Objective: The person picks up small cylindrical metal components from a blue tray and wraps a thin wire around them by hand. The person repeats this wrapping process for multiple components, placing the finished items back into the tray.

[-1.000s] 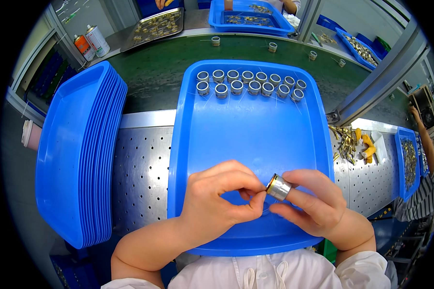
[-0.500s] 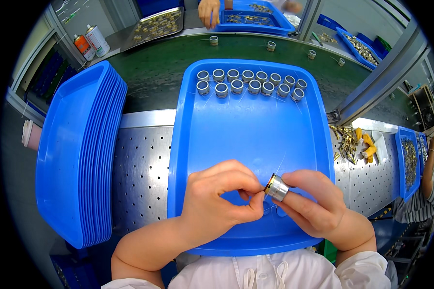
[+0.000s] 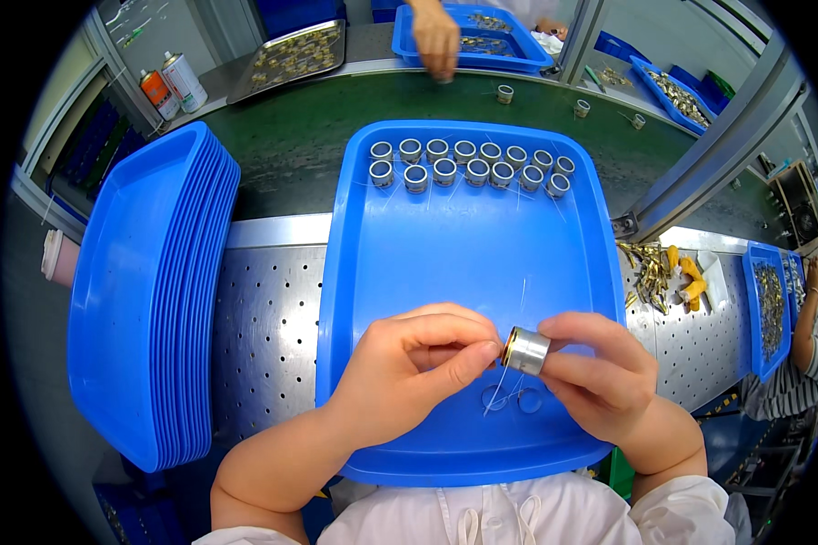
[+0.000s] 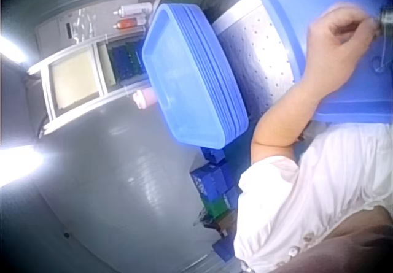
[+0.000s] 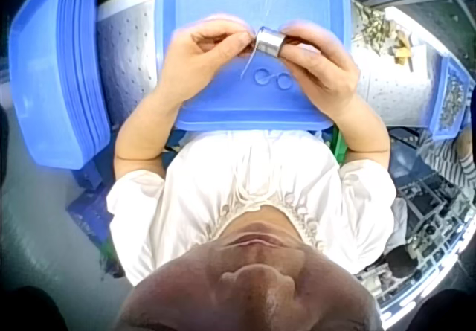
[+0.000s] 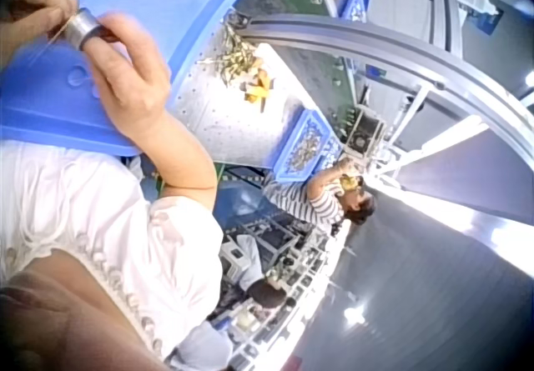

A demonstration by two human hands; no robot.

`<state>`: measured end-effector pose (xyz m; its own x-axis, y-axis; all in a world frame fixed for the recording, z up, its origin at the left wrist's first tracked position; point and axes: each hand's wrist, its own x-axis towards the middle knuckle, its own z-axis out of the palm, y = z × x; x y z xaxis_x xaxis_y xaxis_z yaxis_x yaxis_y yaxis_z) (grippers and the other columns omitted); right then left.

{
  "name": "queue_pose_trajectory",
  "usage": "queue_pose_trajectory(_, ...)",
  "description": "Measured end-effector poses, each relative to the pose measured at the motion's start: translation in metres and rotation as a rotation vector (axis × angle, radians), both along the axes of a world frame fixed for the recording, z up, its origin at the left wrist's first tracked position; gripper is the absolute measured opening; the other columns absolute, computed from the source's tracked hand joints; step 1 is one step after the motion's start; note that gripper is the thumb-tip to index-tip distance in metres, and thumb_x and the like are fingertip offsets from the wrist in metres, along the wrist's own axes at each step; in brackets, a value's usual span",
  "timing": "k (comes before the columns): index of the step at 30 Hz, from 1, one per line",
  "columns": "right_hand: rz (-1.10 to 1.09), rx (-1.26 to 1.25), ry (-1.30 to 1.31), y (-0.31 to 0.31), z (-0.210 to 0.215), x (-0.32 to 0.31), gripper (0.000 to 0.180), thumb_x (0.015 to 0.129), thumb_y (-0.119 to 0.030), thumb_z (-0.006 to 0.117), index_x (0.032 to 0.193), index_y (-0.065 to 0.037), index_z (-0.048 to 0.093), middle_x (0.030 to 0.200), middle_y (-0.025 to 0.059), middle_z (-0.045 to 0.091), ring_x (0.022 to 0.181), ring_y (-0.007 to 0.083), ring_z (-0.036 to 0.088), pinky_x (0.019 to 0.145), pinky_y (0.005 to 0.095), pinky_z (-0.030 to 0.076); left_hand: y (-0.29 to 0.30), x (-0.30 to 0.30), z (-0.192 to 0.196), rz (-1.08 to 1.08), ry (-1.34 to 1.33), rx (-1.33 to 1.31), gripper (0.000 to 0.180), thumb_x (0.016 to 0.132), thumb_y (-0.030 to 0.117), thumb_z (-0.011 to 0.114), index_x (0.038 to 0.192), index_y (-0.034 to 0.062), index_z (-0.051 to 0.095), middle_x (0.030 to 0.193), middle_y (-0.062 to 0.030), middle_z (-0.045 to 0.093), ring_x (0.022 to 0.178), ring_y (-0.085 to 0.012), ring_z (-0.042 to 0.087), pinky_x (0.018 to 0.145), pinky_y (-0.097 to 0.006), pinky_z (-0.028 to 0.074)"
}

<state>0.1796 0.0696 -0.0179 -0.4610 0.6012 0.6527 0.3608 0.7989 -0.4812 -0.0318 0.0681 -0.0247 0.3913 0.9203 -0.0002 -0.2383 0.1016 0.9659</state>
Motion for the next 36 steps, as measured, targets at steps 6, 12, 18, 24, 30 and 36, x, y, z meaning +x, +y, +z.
queue_pose_trajectory(6, 0.044, 0.019, -0.027, 0.002, -0.003, 0.002, 0.027, 0.06, 0.003, 0.074, 0.086, 0.001, 0.067, 0.096, 0.0164, 0.062, 0.079, 0.0268, 0.064, 0.065, 0.032, 0.053, -0.002, 0.0, 0.001, -0.019, -0.019, -0.023, 0.013, 0.083, -0.003, 0.062, 0.095, -0.0045, 0.064, 0.099, -0.0117, 0.06, 0.087, -0.0147, 0.06, 0.076, -0.023, 0.051)
queue_pose_trajectory(12, -0.011, -0.056, -0.005, -0.001, 0.001, -0.006, 0.027, 0.061, -0.001, 0.077, 0.085, 0.001, 0.066, 0.096, 0.0153, 0.062, 0.079, 0.0276, 0.064, 0.066, 0.0329, 0.053, -0.004, 0.001, 0.004, 0.024, 0.228, 0.193, 0.014, 0.081, -0.003, 0.063, 0.095, -0.0033, 0.065, 0.099, -0.0105, 0.061, 0.088, -0.0146, 0.061, 0.078, -0.024, 0.053)
queue_pose_trajectory(18, 0.055, 0.079, -0.061, 0.002, -0.001, -0.001, 0.027, 0.06, -0.001, 0.074, 0.086, 0.003, 0.066, 0.097, 0.0171, 0.061, 0.081, 0.0284, 0.063, 0.067, 0.0332, 0.053, -0.003, 0.0, 0.002, 0.017, 0.056, 0.012, 0.014, 0.08, -0.003, 0.064, 0.094, -0.0034, 0.064, 0.098, -0.01, 0.06, 0.086, -0.0142, 0.061, 0.079, -0.024, 0.053)
queue_pose_trajectory(24, 0.082, 0.151, -0.116, 0.003, -0.002, 0.002, 0.028, 0.06, -0.003, 0.067, 0.086, 0.007, 0.065, 0.099, 0.0196, 0.06, 0.082, 0.0302, 0.063, 0.068, 0.0336, 0.053, 0.0, 0.0, 0.006, 0.012, 0.118, -0.008, 0.011, 0.079, -0.007, 0.064, 0.089, -0.0046, 0.063, 0.096, -0.0099, 0.059, 0.086, -0.013, 0.059, 0.078, -0.024, 0.052)
queue_pose_trajectory(30, 0.13, 0.182, -0.16, 0.004, 0.001, 0.004, 0.029, 0.062, -0.004, 0.065, 0.088, 0.008, 0.063, 0.101, 0.0203, 0.059, 0.082, 0.0312, 0.063, 0.068, 0.034, 0.053, 0.002, -0.007, 0.007, -0.075, 0.154, 0.004, 0.006, 0.082, 0.001, 0.065, 0.087, -0.0025, 0.063, 0.094, -0.0058, 0.059, 0.086, -0.0108, 0.059, 0.08, -0.023, 0.052)
queue_pose_trajectory(36, 0.111, 0.093, -0.088, 0.002, 0.001, 0.004, 0.026, 0.062, 0.002, 0.067, 0.088, 0.003, 0.064, 0.099, 0.0175, 0.061, 0.082, 0.0297, 0.064, 0.068, 0.0331, 0.054, 0.002, -0.008, 0.005, -0.151, 0.043, -0.06, 0.006, 0.085, 0.001, 0.062, 0.089, -0.0032, 0.061, 0.093, -0.0049, 0.057, 0.086, -0.0096, 0.057, 0.079, -0.021, 0.049)
